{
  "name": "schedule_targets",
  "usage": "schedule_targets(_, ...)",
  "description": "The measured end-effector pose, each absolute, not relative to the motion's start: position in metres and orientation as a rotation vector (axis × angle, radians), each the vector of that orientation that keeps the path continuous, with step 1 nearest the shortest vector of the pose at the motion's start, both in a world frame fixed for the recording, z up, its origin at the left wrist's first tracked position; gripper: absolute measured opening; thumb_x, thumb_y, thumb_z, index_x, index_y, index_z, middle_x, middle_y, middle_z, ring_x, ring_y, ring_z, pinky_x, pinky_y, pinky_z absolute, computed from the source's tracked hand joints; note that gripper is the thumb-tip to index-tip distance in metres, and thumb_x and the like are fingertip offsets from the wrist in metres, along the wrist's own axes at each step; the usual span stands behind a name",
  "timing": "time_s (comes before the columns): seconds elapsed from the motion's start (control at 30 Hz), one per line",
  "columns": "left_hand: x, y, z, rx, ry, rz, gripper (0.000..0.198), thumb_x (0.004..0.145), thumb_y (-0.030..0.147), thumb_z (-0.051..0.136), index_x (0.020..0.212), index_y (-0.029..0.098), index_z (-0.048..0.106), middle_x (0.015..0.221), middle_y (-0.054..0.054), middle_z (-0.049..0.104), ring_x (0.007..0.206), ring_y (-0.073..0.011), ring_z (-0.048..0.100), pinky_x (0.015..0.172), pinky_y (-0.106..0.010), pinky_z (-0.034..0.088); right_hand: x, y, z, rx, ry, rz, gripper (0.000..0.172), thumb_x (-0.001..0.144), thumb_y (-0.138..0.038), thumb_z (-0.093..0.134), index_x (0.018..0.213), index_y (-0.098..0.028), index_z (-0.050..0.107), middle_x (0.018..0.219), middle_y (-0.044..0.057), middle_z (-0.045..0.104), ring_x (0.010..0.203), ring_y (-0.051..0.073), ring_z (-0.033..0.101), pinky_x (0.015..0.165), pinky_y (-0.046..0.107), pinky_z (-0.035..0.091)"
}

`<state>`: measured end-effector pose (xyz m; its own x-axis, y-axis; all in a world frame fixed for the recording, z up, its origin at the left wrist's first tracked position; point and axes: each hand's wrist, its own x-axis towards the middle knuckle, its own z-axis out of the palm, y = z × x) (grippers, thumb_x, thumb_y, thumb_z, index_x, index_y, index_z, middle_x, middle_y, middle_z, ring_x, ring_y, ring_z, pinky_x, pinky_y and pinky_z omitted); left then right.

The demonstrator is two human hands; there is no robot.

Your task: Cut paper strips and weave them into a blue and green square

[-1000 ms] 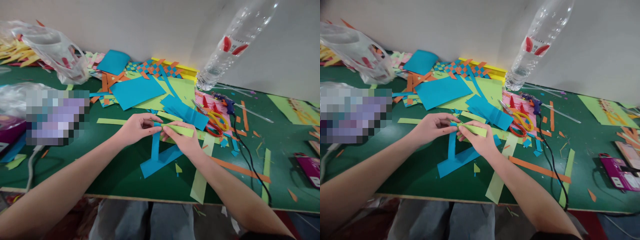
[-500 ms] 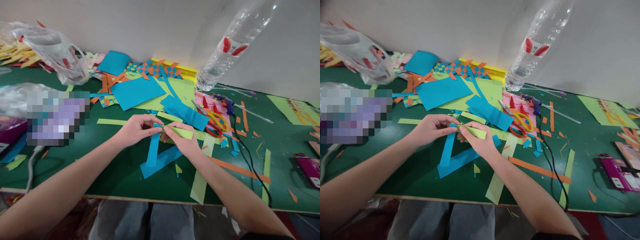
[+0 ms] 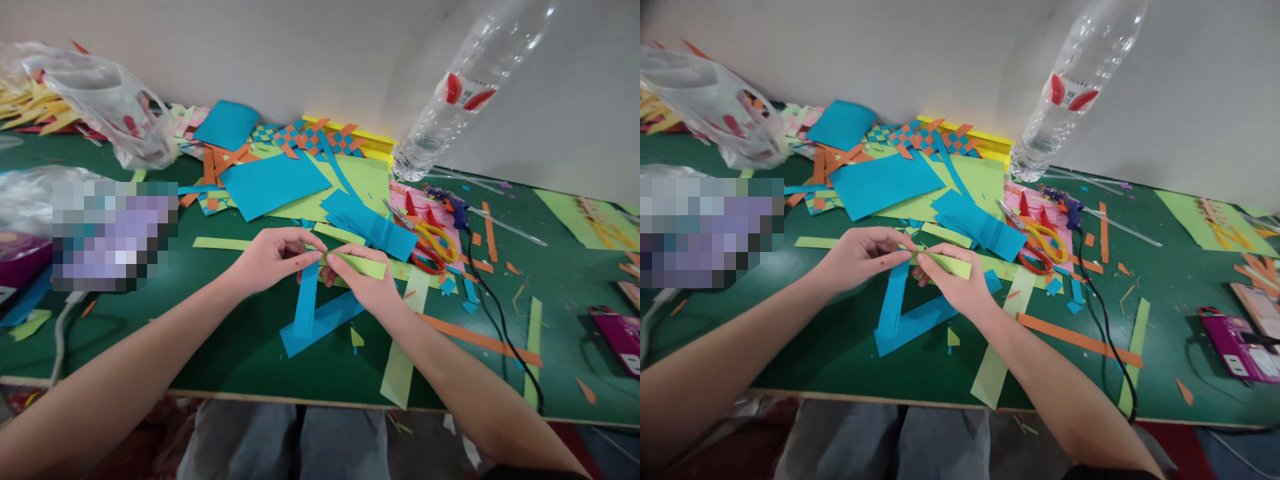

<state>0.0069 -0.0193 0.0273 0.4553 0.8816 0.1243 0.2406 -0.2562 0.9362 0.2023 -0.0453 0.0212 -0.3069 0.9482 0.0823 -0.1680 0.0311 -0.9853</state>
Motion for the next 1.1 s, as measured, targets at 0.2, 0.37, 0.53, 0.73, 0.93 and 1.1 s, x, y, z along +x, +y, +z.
schedule_targets(0.2,0.007,-0.019,0.025,1.751,0.979,0.865,0.022,0.084,0.038,0.065,0.093,0.019,0.068,0.065,0.001,0.066,0.047,-0.0069,0.055,0.043,-0.015,0.04,0.202,-0.046,0.021,-0.91,-1.341,1.444,0.011,0.081,-0.033,0.07,0.081,-0.022,0.072,0.071,-0.001,0.071,0.059,0.012,0.066,0.059,0.029,0.06)
schedule_targets(0.37,0.008,-0.019,0.025,1.75,1.002,0.875,0.022,0.084,0.039,0.066,0.092,0.019,0.068,0.065,0.001,0.066,0.05,-0.0084,0.058,0.046,-0.017,0.043,0.201,-0.046,0.021,-0.906,-1.337,1.439,0.008,0.08,-0.031,0.071,0.081,-0.023,0.072,0.072,-0.001,0.071,0.059,0.011,0.066,0.059,0.027,0.059)
schedule_targets(0.53,0.007,-0.02,0.029,1.72,1.034,0.851,0.026,0.081,0.039,0.068,0.098,0.019,0.067,0.058,0.003,0.065,0.048,-0.0097,0.059,0.048,-0.019,0.045,0.204,-0.044,0.023,-0.956,-1.355,1.394,0.014,0.082,-0.034,0.068,0.081,-0.02,0.071,0.069,0.0,0.071,0.056,0.012,0.065,0.056,0.027,0.058)
schedule_targets(0.73,0.004,-0.015,0.031,1.653,1.136,0.832,0.032,0.08,0.043,0.069,0.101,0.019,0.069,0.07,-0.002,0.073,0.069,-0.0177,0.07,0.064,-0.025,0.052,0.208,-0.041,0.028,-1.028,-1.371,1.31,0.018,0.082,-0.035,0.067,0.079,-0.018,0.07,0.068,0.001,0.07,0.056,0.012,0.064,0.057,0.028,0.056)
schedule_targets(0.93,0.004,-0.012,0.03,1.495,1.098,0.803,0.029,0.08,0.041,0.069,0.099,0.02,0.069,0.077,-0.004,0.075,0.077,-0.0197,0.072,0.074,-0.029,0.056,0.209,-0.041,0.029,-1.108,-1.4,1.294,0.023,0.084,-0.04,0.064,0.082,-0.017,0.07,0.07,0.002,0.071,0.057,0.013,0.064,0.061,0.029,0.056)
schedule_targets(1.1,0.0,-0.009,0.027,1.45,1.162,0.918,0.027,0.079,0.04,0.07,0.097,0.019,0.07,0.077,-0.003,0.075,0.072,-0.0175,0.071,0.072,-0.028,0.057,0.214,-0.036,0.03,-1.178,-1.46,1.182,0.026,0.085,-0.04,0.063,0.073,-0.017,0.065,0.067,0.002,0.07,0.055,0.012,0.063,0.055,0.025,0.052)
